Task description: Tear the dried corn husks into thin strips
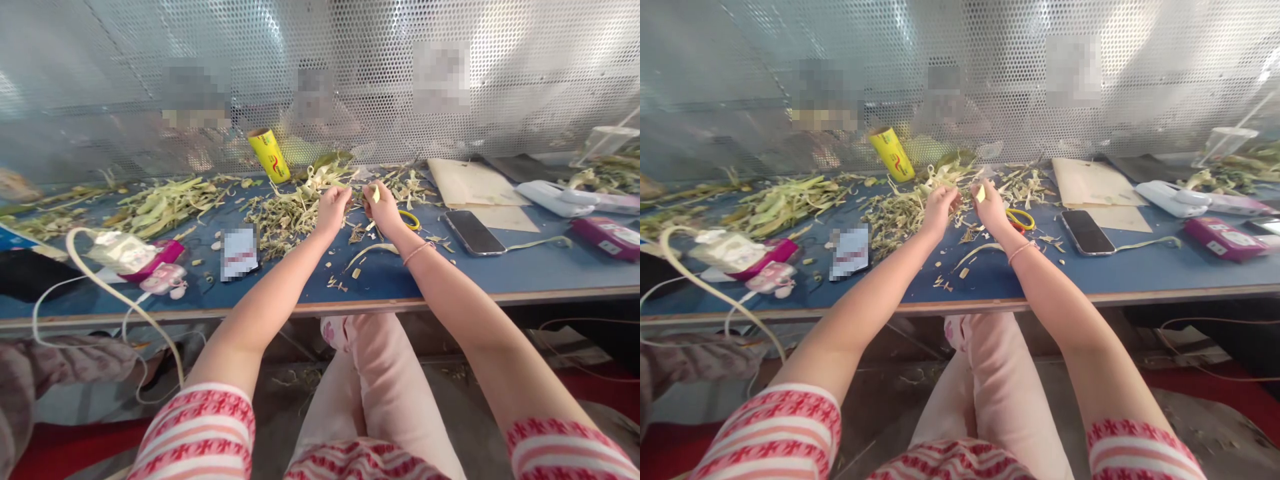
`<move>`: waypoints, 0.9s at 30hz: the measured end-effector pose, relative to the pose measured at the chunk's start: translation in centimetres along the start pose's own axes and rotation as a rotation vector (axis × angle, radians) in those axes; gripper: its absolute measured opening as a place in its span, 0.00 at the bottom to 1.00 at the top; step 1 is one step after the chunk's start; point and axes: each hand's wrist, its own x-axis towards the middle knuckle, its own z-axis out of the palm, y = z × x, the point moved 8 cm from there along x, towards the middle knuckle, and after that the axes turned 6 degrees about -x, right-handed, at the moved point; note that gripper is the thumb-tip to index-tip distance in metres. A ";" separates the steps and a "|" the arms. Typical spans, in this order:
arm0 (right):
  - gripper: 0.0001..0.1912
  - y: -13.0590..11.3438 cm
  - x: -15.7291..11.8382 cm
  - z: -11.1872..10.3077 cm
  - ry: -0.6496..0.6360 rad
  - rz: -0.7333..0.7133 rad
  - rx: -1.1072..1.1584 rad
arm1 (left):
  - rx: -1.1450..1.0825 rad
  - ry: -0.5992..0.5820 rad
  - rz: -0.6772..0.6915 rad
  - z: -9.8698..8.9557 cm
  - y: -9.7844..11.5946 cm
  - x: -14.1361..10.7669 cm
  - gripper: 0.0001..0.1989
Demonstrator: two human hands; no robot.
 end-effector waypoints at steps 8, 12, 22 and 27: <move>0.24 -2.0 -0.8 0.4 -0.016 -0.005 0.127 | -0.113 0.023 -0.057 0.3 -0.8 0.2 0.25; 0.21 -1.6 -0.8 0.5 -0.010 0.030 0.136 | -0.009 0.038 0.066 -0.1 1.1 -0.2 0.24; 0.14 -3.0 -1.3 0.7 -0.010 -0.097 -0.067 | 0.062 0.069 0.043 -0.6 0.5 0.1 0.21; 0.16 -3.4 -1.4 1.6 -0.017 -0.112 -0.083 | 0.156 0.234 0.159 -1.9 1.3 0.2 0.16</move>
